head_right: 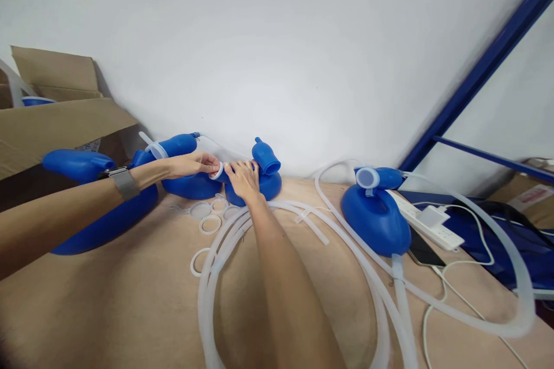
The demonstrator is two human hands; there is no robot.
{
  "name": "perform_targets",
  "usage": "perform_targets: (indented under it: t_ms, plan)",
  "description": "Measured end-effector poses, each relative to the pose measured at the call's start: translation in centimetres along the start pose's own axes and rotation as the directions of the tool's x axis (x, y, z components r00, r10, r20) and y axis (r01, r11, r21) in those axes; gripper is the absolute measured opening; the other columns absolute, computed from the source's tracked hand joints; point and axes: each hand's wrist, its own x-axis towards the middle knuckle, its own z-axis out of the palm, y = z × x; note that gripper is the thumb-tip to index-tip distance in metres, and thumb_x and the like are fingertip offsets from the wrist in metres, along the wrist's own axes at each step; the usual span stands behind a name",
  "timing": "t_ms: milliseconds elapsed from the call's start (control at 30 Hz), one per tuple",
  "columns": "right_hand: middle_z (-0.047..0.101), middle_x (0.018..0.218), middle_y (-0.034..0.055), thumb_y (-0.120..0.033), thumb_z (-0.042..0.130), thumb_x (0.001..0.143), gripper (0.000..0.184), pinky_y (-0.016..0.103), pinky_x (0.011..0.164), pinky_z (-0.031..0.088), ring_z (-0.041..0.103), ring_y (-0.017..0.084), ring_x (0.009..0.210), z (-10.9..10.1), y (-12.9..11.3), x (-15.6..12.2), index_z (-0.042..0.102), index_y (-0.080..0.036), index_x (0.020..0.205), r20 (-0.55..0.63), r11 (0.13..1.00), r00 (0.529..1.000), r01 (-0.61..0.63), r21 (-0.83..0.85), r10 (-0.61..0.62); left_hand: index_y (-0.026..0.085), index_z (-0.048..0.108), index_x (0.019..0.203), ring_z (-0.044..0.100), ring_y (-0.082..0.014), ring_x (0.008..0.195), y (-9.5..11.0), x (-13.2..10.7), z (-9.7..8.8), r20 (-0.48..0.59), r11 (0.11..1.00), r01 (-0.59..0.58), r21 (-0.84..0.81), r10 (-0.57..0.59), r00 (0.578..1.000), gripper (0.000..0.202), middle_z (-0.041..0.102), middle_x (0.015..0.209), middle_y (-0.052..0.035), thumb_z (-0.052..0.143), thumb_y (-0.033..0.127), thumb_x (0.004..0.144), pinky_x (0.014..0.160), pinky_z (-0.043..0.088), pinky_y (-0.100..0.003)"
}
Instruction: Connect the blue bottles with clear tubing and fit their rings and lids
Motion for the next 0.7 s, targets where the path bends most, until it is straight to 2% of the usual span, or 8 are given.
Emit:
perform_targets:
  t_ms: [133,300,500,700]
  plan:
    - [0.072,0.12,0.0052,-0.045,0.032,0.113,0.04,0.05,0.12,0.024,0.054,0.025,0.123,-0.1,0.4,-0.1,0.068,-0.026,0.114,0.028,1.0,0.999,0.018,0.015,-0.019,0.017,0.066,0.071,0.057,-0.018,0.078,0.8,-0.3,0.4,0.022,1.0,-0.008,0.022,0.007,1.0,0.028,0.065,0.077,-0.0036,0.071,0.044,0.081,0.083,0.046,-0.032]
    - [0.071,0.127,0.0055,-0.046,0.034,0.113,0.038,0.05,0.122,0.021,0.053,0.024,0.129,-0.3,0.6,-0.3,0.066,-0.025,0.119,0.051,0.999,0.998,0.042,0.027,-0.043,0.018,0.065,0.069,0.058,-0.0185,0.074,1.4,-0.2,0.9,-0.029,0.994,0.031,0.102,-0.028,0.999,0.026,0.065,0.073,-0.0045,0.064,0.042,0.079,0.078,0.048,-0.032]
    - [0.07,0.133,0.0077,-0.05,0.047,0.109,0.037,0.053,0.124,0.019,0.051,0.027,0.134,-0.8,0.7,-0.6,0.065,-0.023,0.126,0.068,0.996,0.995,0.067,0.057,-0.071,0.018,0.071,0.081,0.061,-0.0201,0.078,2.4,-1.3,1.3,-0.062,0.945,0.06,0.322,-0.043,0.997,0.03,0.07,0.079,-0.002,0.064,0.047,0.08,0.076,0.046,-0.03]
    - [0.069,0.135,0.0103,-0.051,0.056,0.105,0.039,0.053,0.124,0.019,0.051,0.029,0.135,-1.4,1.0,-1.4,0.065,-0.021,0.128,0.068,0.99,0.99,0.118,0.083,-0.124,0.018,0.067,0.09,0.061,-0.0193,0.081,3.0,-1.9,2.1,-0.001,0.848,-0.004,0.53,0.005,1.0,0.029,0.07,0.086,-0.0013,0.064,0.046,0.081,0.076,0.045,-0.029]
